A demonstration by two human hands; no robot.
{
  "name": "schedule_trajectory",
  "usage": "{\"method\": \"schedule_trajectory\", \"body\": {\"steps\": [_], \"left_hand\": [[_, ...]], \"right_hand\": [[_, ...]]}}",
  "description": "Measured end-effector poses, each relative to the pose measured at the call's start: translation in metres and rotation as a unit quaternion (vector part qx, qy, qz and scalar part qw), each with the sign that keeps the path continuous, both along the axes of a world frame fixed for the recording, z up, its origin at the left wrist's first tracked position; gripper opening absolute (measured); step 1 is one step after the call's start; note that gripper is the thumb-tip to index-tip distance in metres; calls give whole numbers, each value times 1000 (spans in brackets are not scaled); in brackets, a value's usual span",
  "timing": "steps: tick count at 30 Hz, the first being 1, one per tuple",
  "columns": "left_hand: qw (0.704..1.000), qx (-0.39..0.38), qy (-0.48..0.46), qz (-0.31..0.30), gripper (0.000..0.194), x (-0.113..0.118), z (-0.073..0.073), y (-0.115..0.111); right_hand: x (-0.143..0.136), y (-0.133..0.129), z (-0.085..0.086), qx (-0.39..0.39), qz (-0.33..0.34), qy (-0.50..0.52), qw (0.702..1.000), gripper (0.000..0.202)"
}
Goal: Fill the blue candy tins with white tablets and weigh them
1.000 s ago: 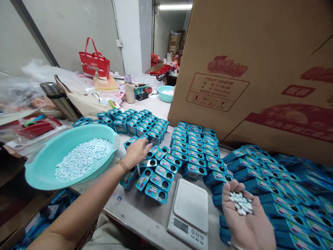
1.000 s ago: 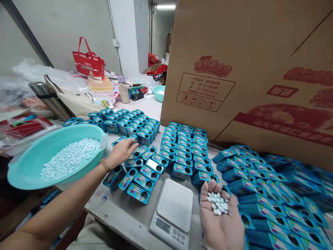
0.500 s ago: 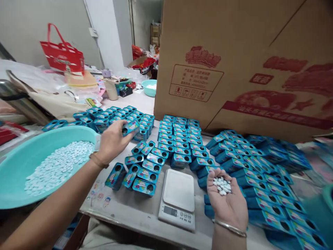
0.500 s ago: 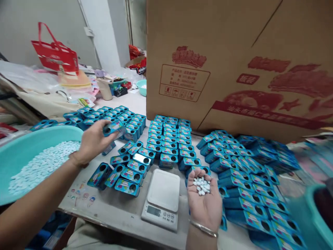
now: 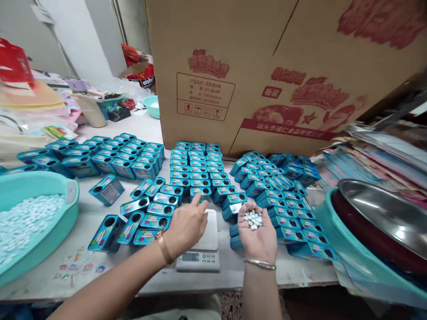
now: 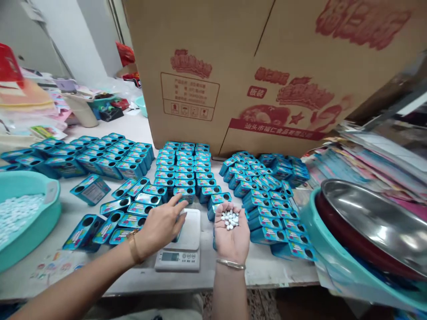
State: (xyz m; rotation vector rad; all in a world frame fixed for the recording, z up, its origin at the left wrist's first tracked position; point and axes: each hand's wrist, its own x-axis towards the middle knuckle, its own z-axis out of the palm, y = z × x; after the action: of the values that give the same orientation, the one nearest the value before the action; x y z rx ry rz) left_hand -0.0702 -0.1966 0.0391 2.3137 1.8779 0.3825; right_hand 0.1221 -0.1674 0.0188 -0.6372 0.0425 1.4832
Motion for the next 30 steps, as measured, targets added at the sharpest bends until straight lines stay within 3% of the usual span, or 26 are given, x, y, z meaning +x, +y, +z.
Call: {"method": "schedule_trajectory", "body": {"steps": [5, 7, 12, 15, 18, 22, 25, 30], "left_hand": [[993, -107, -16, -52, 66, -3, 0, -7], [991, -117, 1, -60, 67, -5, -1, -10], [997, -64, 37, -18, 40, -5, -12, -11], [1000, -7, 23, -2, 60, -13, -7, -18], [996, 74, -32, 44, 81, -33, 10, -31], [964, 147, -186, 123, 76, -60, 27, -48], [944, 163, -254, 131, 75, -69, 23, -55], [951, 182, -233, 87, 78, -71, 5, -56]], "right_hand": [[6, 1, 0, -13, -15, 18, 1000, 17], [3, 1, 1, -20, -18, 31, 999, 18], [-9, 0, 4, -12, 8, 59, 998, 19], [-13, -2, 5, -9, 14, 70, 997, 21], [-12, -3, 5, 22, 18, 52, 998, 20], [-10, -4, 2, 45, 25, 56, 997, 22], [-13, -3, 1, 62, 50, 67, 995, 23], [-23, -1, 5, 81, 64, 41, 994, 27]]}}
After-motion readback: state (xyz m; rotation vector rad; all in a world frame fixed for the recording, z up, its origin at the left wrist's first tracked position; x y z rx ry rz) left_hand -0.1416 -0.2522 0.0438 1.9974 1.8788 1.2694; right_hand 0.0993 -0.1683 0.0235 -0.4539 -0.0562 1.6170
